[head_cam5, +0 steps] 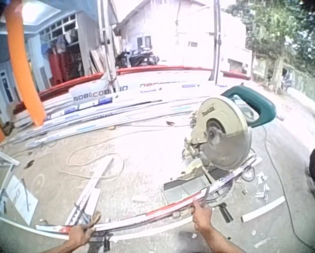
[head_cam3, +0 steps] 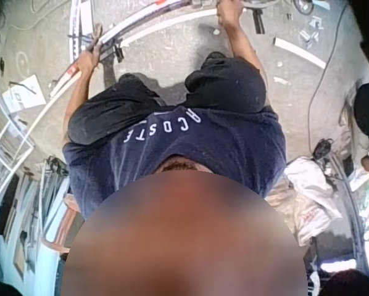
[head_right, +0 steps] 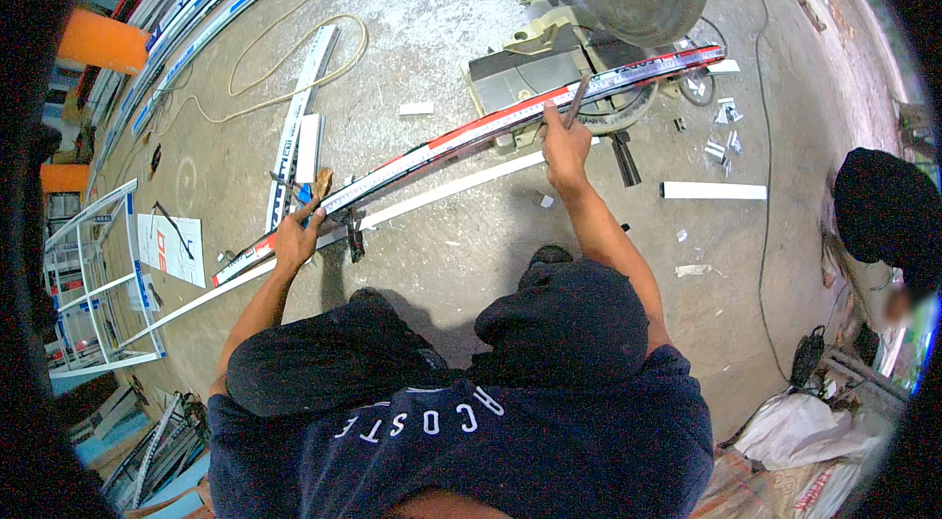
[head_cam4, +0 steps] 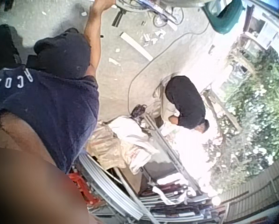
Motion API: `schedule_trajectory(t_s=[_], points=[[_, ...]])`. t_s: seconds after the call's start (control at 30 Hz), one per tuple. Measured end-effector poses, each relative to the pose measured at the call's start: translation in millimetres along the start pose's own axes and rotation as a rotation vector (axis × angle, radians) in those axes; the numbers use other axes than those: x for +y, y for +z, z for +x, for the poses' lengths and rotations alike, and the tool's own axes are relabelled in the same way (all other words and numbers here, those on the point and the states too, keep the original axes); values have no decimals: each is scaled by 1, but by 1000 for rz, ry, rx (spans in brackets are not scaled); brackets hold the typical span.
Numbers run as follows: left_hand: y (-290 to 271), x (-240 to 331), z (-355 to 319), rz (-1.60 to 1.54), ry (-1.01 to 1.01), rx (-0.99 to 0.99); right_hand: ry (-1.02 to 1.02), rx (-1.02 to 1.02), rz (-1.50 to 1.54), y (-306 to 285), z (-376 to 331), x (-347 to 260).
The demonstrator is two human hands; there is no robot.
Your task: The person measures and marks aluminum profiles, then fits them into a partially assembled frame structure. They use a tape measure and marker to mark cut lines, and handle multiple profile pieces to assemble the frame.
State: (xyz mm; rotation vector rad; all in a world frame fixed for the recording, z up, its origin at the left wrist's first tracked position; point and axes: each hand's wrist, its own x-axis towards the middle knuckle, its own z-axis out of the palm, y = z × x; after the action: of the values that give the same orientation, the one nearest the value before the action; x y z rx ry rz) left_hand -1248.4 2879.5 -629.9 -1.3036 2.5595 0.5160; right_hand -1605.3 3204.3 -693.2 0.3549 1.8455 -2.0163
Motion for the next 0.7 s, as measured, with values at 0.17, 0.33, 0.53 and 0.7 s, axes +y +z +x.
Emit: schedule_trajectory(t_s=[0.17, 0.33, 0.53, 0.7], points=[[2, -2, -1, -42, 53, 65, -39, 14, -9, -2, 3, 1], [4, -6, -2, -116, 117, 115, -55, 22, -10, -3, 8, 3], [6, -9, -3, -141, 150, 130, -70, 51, -17, -2, 9, 5], [5, -9, -4, -148, 124, 114, -69, 25, 14, -1, 5, 2]])
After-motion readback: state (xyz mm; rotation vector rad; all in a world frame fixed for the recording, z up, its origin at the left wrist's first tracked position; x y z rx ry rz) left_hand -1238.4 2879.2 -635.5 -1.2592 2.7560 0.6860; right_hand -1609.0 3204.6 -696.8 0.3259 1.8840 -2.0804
